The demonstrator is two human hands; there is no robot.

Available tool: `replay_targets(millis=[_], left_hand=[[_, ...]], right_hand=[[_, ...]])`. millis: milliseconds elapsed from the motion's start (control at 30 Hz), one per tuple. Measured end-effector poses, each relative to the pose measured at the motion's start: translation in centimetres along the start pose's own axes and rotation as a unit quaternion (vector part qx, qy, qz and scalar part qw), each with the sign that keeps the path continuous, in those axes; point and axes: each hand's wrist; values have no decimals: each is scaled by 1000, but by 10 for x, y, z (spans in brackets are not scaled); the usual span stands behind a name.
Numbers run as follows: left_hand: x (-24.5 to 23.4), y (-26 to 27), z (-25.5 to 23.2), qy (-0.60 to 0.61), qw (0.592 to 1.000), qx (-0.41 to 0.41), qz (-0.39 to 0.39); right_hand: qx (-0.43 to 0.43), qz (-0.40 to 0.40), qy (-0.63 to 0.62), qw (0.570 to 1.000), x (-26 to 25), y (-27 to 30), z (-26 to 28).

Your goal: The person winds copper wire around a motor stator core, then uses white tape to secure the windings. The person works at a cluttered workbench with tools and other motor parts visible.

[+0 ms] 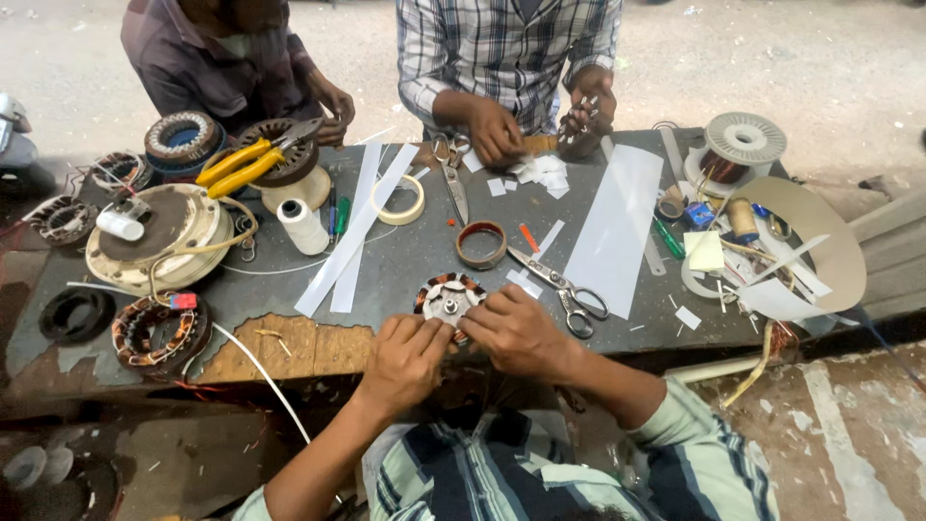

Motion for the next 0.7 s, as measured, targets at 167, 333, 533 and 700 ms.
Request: replay_targets(millis=[167,333,533,700], left_hand=[[4,2,-4,17,1000,-24,10],[-5,-8,17,83,992,-32,88],[-14,-18,39,60,979,28,191],[-8,-27,46,123,966,-21,227]], right_hand=[[25,1,-54,998,-3,2,-8],[47,3,-70,996,-8,2,-5],[42,38,-164,985,-12,-6,-13],[78,11,-135,988,-4,-4,-10]])
Point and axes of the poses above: each hand's wrist, its own y-axis away from the middle knuckle, its own x-axis out of the palm, z = x × y, and after that the axes turned 12 degrees about -z, right-handed
